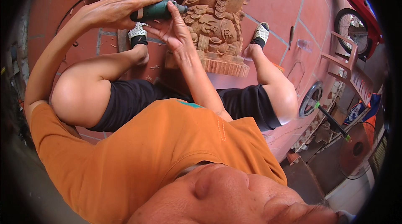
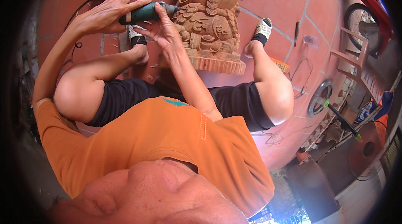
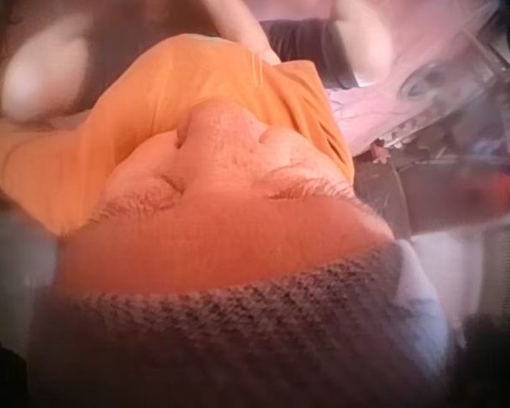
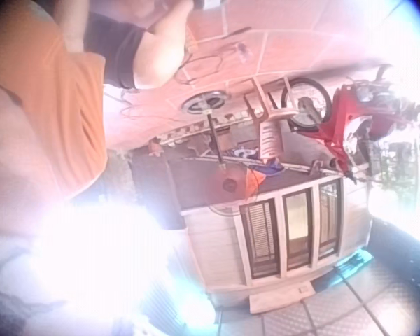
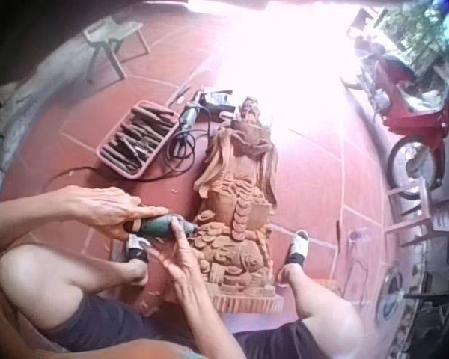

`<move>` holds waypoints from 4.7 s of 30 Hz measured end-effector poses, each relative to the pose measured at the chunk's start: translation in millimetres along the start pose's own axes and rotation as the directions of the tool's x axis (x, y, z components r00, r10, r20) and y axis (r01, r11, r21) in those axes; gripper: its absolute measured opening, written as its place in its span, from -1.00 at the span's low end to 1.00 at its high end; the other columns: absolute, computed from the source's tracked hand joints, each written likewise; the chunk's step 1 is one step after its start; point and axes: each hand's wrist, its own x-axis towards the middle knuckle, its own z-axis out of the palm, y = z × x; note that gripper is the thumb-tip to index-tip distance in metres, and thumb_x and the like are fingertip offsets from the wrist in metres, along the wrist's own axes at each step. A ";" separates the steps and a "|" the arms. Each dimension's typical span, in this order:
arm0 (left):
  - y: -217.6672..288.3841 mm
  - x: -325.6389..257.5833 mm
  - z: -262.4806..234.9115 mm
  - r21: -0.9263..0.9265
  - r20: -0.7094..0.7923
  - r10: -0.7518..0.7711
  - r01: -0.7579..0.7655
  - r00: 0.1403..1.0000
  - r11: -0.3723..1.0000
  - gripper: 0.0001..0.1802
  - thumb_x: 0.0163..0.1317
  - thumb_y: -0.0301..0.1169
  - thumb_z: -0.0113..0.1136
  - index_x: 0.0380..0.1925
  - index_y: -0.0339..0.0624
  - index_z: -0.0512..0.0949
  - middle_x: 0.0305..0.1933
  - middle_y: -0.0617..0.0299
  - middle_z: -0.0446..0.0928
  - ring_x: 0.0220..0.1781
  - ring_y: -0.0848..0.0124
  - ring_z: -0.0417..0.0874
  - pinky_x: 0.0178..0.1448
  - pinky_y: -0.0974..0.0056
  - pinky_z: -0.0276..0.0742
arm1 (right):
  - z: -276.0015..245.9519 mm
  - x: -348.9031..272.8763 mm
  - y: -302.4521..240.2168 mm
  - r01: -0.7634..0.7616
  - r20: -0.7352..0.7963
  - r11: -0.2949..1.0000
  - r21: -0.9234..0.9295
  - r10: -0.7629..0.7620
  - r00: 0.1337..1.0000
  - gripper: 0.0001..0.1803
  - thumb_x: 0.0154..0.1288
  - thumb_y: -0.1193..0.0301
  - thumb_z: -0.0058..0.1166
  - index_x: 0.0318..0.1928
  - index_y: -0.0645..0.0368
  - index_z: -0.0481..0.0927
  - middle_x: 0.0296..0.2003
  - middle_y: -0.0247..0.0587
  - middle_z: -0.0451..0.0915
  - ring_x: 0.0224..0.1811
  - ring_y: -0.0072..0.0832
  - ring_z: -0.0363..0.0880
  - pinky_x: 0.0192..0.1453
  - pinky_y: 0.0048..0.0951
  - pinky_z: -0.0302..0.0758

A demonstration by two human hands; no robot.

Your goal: The person uses a handheld rotary carving tool to refine details on a wooden sculpture. They hold the tool with both hands and carefully work on the surface of the piece, which is positioned between their legs while sitting on the floor.

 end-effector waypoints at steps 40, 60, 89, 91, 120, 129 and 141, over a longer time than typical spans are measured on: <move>9.0 2.8 -5.2 0.078 0.051 -0.118 0.114 0.992 0.990 0.15 -0.10 -0.57 0.36 0.56 0.30 0.13 -0.24 0.05 0.55 -0.21 0.05 0.62 -0.13 -0.01 0.48 | 4.6 2.7 4.7 0.078 0.049 0.992 0.103 -0.083 0.995 -0.47 0.30 0.14 0.34 0.13 0.12 0.47 0.00 -0.02 0.60 0.05 -0.03 0.68 0.09 0.25 0.70; 13.3 3.0 -8.0 0.065 0.036 -0.062 0.059 0.997 0.996 0.16 -0.12 -0.57 0.36 0.56 0.30 0.14 -0.25 0.08 0.54 -0.21 0.08 0.63 -0.11 0.01 0.51 | 5.1 -4.9 5.8 0.083 0.046 0.988 0.134 -0.089 0.995 -0.48 0.29 0.16 0.34 0.14 0.09 0.46 0.00 -0.03 0.59 0.03 -0.03 0.69 0.03 0.21 0.74; 15.5 9.6 -9.0 0.103 0.062 -0.133 0.126 0.989 0.987 0.20 -0.10 -0.62 0.42 0.58 0.31 0.10 -0.15 0.07 0.55 -0.13 0.07 0.63 -0.07 0.01 0.54 | 1.8 -1.8 -1.7 0.098 0.065 0.988 0.123 -0.106 0.992 -0.46 0.29 0.18 0.34 0.17 0.10 0.45 0.08 -0.04 0.57 0.18 -0.02 0.61 0.23 0.31 0.61; 14.6 9.0 -8.0 0.096 0.039 -0.101 0.097 0.994 0.991 0.20 -0.10 -0.61 0.43 0.58 0.31 0.10 -0.16 0.07 0.55 -0.14 0.07 0.63 -0.08 0.02 0.53 | 1.7 -2.2 -2.5 0.090 0.071 0.988 0.124 -0.100 0.992 -0.46 0.29 0.18 0.34 0.17 0.10 0.45 0.09 -0.04 0.57 0.18 -0.02 0.60 0.23 0.31 0.61; 13.7 6.8 -6.3 0.087 0.004 -0.056 0.055 0.998 0.995 0.14 -0.03 -0.50 0.49 0.56 0.32 0.13 -0.22 0.08 0.54 -0.19 0.09 0.63 -0.12 0.01 0.50 | 2.1 -1.5 -2.2 0.088 0.054 0.987 0.134 -0.096 0.994 -0.53 0.30 0.20 0.34 0.10 0.07 0.49 -0.04 -0.09 0.62 0.02 -0.08 0.70 0.04 0.21 0.73; 12.9 6.8 -5.3 0.089 0.018 -0.076 0.074 0.997 0.993 0.14 -0.02 -0.48 0.49 0.57 0.31 0.13 -0.24 0.09 0.53 -0.21 0.11 0.61 -0.13 0.01 0.48 | 1.6 -1.0 -1.8 0.095 0.054 0.988 0.120 -0.102 0.993 -0.53 0.30 0.19 0.34 0.11 0.07 0.48 -0.04 -0.09 0.61 0.02 -0.07 0.69 0.04 0.21 0.73; 14.3 4.4 -8.4 0.074 0.004 -0.043 0.043 0.999 0.996 0.18 -0.13 -0.61 0.37 0.57 0.34 0.14 -0.28 0.11 0.49 -0.25 0.12 0.59 -0.14 0.04 0.49 | 2.7 -2.0 2.9 0.079 0.056 0.990 0.120 -0.086 0.995 -0.49 0.31 0.19 0.32 0.16 0.10 0.47 0.04 -0.04 0.58 0.09 0.00 0.66 0.16 0.22 0.68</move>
